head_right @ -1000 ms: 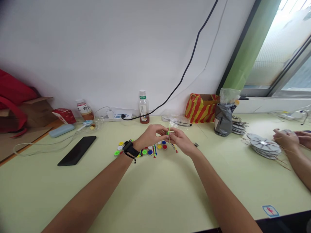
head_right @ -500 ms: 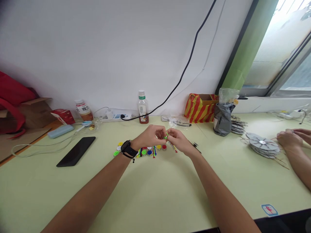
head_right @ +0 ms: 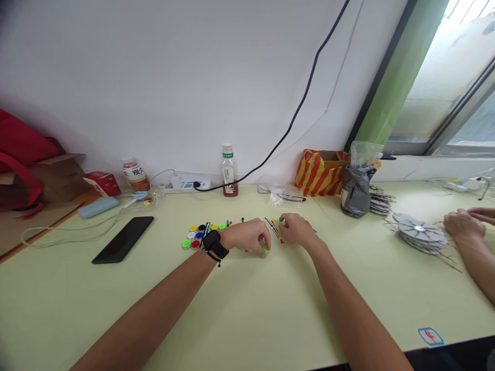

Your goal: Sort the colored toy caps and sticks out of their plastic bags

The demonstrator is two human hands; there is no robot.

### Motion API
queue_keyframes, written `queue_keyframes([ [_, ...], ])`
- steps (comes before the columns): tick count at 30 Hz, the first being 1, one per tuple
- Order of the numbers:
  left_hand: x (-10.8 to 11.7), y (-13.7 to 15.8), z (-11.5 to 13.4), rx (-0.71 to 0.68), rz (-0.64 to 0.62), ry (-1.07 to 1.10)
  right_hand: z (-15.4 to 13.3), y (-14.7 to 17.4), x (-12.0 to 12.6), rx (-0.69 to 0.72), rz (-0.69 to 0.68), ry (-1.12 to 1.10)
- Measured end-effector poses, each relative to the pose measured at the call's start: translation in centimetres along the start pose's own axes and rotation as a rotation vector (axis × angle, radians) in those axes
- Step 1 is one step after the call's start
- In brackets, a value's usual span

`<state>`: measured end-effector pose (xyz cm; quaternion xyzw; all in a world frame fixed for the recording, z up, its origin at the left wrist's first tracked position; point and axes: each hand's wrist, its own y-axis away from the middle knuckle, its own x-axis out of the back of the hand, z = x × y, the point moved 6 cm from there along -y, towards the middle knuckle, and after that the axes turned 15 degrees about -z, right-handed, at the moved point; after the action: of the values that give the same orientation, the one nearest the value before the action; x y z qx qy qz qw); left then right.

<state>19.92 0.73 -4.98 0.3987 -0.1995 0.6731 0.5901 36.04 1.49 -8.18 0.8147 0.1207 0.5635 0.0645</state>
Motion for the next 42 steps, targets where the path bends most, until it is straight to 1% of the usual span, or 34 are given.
queue_keyframes([
  [3,0.6,0.4,-0.3,-0.004,0.035,-0.020,1.8,0.4,1.8,-0.065,0.135,0.051],
  [6,1.2,0.7,-0.8,-0.003,0.053,-0.042,5.2,1.1,3.2,-0.227,0.263,0.100],
  [7,1.3,0.7,-1.0,0.003,0.060,-0.043,6.3,1.3,3.2,-0.283,0.264,0.100],
  [9,1.7,1.0,-1.6,0.018,0.079,-0.042,8.2,1.3,2.7,-0.352,0.198,0.058],
  [12,2.2,1.5,-2.2,0.036,0.109,-0.084,9.2,0.9,1.7,-0.320,0.093,-0.033],
  [15,2.6,2.0,-2.7,0.069,0.135,-0.125,9.1,0.6,1.9,-0.272,0.095,-0.083],
  [19,3.3,2.6,-3.0,0.112,0.214,-0.103,8.1,0.6,3.0,-0.228,0.142,-0.162],
  [21,3.9,2.8,-2.7,0.103,0.287,-0.079,6.8,0.8,3.4,-0.148,0.192,-0.333],
  [22,4.1,2.8,-2.4,0.088,0.329,-0.065,5.8,0.9,3.5,-0.076,0.223,-0.478],
  [24,4.5,2.8,-1.5,0.038,0.414,-0.030,3.2,1.1,3.4,0.121,0.271,-0.821],
  [26,4.6,2.6,-0.5,-0.020,0.489,0.006,-0.1,1.2,2.9,0.318,0.226,-1.036],
  [28,4.6,2.4,0.4,-0.073,0.547,0.029,-2.9,1.2,2.1,0.405,0.151,-1.137],
  [30,4.5,2.3,1.0,-0.107,0.588,0.046,-4.6,1.2,1.4,0.421,0.113,-1.202],
  [33,4.6,2.4,1.4,-0.138,0.620,0.054,-5.5,1.4,0.9,0.418,0.073,-1.248],
  [36,4.8,2.6,1.7,-0.157,0.609,0.007,-5.4,1.6,0.9,0.403,0.019,-1.194],
  [39,4.9,2.8,1.7,-0.135,0.593,-0.037,-4.9,1.7,1.3,0.374,0.006,-1.096],
  [42,4.9,2.7,1.4,-0.128,0.585,-0.010,-4.6,1.8,1.7,0.388,-0.004,-1.075],
])
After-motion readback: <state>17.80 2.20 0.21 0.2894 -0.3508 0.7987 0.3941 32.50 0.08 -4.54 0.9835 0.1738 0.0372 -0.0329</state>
